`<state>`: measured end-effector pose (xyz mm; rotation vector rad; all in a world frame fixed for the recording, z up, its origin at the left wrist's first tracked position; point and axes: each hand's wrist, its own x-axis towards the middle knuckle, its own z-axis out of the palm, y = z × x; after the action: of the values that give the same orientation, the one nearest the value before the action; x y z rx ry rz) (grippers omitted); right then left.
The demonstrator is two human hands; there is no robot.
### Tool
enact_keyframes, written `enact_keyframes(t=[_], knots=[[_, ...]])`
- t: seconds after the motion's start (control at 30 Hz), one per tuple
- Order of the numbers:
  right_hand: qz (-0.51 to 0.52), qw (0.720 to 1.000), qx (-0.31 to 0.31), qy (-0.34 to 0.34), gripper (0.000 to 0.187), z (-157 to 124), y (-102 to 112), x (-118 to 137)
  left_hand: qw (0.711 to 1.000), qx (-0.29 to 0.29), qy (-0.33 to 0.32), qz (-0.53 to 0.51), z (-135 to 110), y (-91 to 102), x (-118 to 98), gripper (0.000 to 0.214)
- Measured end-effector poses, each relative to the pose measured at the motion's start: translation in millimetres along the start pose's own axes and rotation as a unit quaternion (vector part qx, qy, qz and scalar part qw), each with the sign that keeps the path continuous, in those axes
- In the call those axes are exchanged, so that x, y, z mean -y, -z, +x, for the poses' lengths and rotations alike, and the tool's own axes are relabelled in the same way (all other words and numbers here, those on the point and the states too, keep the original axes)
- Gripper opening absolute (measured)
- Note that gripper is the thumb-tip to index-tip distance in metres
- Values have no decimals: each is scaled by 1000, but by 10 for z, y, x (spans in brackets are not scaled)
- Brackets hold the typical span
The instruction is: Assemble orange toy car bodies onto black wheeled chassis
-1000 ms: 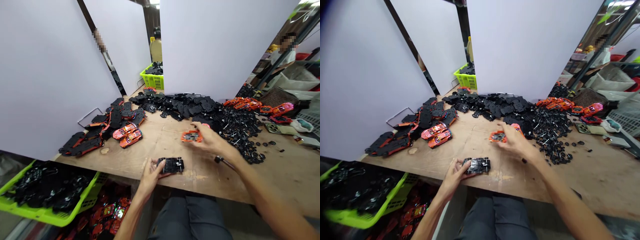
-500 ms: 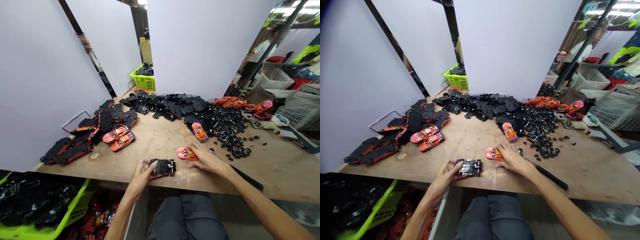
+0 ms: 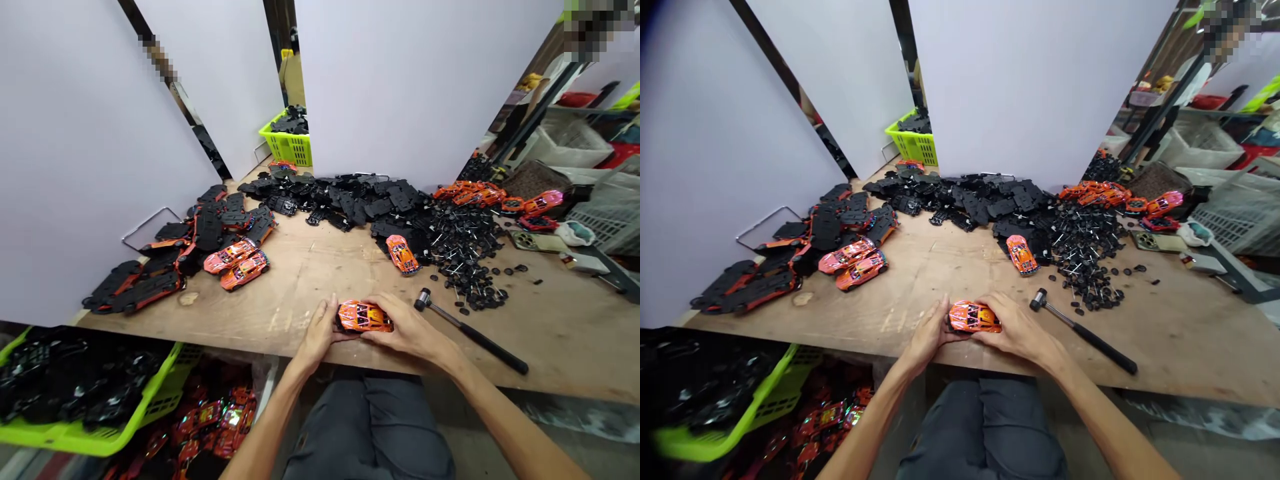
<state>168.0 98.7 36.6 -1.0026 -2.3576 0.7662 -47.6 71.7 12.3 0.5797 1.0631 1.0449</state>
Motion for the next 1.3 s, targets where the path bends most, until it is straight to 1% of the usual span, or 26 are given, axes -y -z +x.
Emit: enact_keyframes(t=[0.17, 0.37, 0.47, 0.53, 0.63, 0.7, 0.77, 0.83, 0.87, 0.93, 1.0, 1.03, 1.1, 1.13, 1.2, 1.3], knots=[[-12, 1000, 27, -4, 46, 50, -76, -3, 999, -3, -7, 33, -24, 8, 7, 58], [-34, 998, 51, -4, 43, 56, -21, 59, 1000, 9, 10, 10, -26, 26, 14, 60], [-70, 995, 64, 2, 41, 48, -72, 38, 1000, 11, 8, 5, -18, 36, 24, 60], [-105, 992, 67, 6, 45, 34, -163, -6, 1000, 7, 9, 4, -9, 30, 38, 61], [-155, 987, 54, 0, 54, 7, -294, -73, 1000, -14, -3, 14, 5, 5, 68, 63], [-162, 986, 50, -4, 58, -9, -296, -93, 999, -26, -17, 19, 2, -6, 80, 64], [-131, 990, 50, -1, 62, -36, -202, -90, 999, -29, -31, 22, -17, -8, 76, 62], [-56, 998, 18, -24, 65, -88, -62, -79, 999, -12, -41, 19, -49, -4, 58, 61], [-4, 999, -7, -48, 63, -126, -1, -74, 999, 7, -44, 13, -67, -4, 46, 61], [109, 986, -67, -106, 50, -221, 57, -71, 997, 57, -49, 10, -99, -16, 25, 60], [196, 964, -109, -144, 36, -327, 20, -82, 992, 101, -62, 52, -117, -48, 14, 52], [222, 955, -120, -154, 34, -377, -23, -92, 986, 116, -77, 95, -121, -70, 16, 46], [245, 946, -133, -167, 33, -461, -116, -117, 964, 135, -113, 197, -121, -122, 42, 34], [248, 945, -132, -171, 32, -490, -152, -130, 952, 135, -131, 241, -121, -148, 68, 30], [259, 940, -132, -177, 31, -522, -182, -154, 933, 115, -160, 301, -123, -192, 140, 29], [318, 923, -112, -183, 34, -513, -147, -186, 917, 84, -185, 344, -133, -213, 259, 32]])
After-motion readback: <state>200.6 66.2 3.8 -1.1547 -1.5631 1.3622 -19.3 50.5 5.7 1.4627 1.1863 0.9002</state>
